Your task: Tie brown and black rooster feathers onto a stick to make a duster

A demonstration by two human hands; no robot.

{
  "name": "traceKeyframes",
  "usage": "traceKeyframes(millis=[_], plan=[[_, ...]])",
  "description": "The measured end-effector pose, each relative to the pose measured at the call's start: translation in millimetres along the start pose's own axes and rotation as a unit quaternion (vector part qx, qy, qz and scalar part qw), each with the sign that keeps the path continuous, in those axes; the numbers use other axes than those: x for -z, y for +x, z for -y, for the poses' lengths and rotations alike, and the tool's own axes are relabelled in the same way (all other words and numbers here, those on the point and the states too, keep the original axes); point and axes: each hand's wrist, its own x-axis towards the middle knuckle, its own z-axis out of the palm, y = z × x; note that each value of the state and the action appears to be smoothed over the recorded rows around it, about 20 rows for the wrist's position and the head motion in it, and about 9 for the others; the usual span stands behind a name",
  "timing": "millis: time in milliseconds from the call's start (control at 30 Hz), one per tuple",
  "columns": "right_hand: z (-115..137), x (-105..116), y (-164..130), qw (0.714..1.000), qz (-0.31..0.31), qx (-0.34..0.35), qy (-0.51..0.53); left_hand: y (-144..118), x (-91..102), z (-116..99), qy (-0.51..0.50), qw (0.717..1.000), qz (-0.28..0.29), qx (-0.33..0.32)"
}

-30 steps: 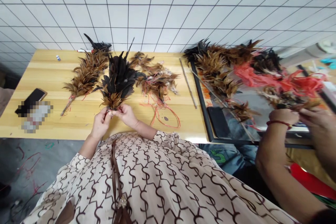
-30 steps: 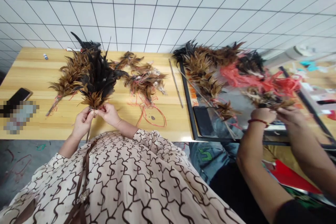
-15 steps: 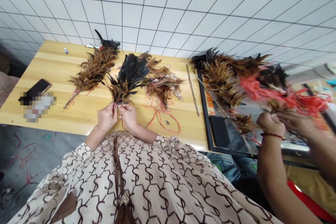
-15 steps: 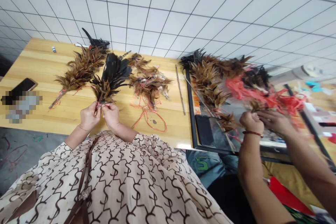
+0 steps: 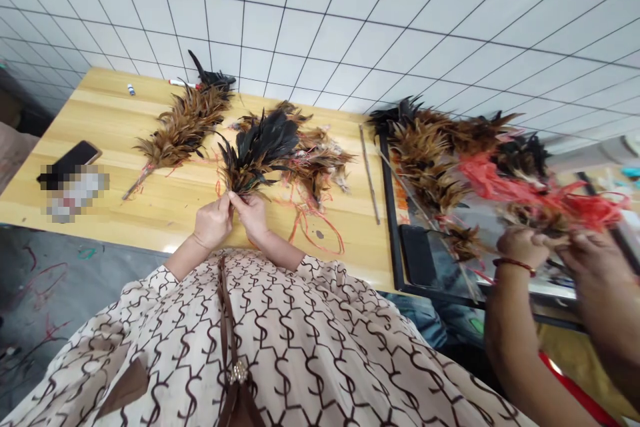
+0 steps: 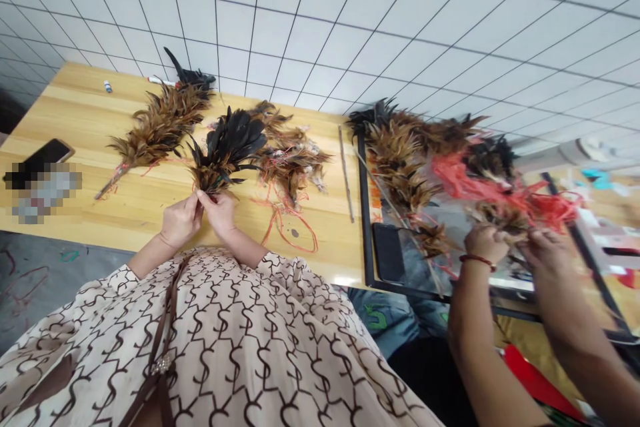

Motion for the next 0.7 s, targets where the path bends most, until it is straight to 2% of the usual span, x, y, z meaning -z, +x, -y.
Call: traceKeyframes(millis=[167,267,367,500,700], plan=[[-9,3,3,0.999,-0.011,-0.03,-0.016,1,18.3,-9,0.021,0.993,0.112,0.01],[-11,4,2,0.999,-0.005,-0.037,-0.032,1,29.9,-12,0.02,0.99,0.142,0.019],[-11,5,1,0.998,0.001,-0.033,-0.058,1,38.9,-9,0.008,0.99,0.137,0.025],[-11,8,2,0.997,-0.005,-0.019,-0.068,1,44.2,4,-0.021,0.992,0.117,0.032],[-11,13,-1,0.998,-0.001,-0.017,-0.062,3,35.1,28,-0.149,0.988,0.031,0.036]])
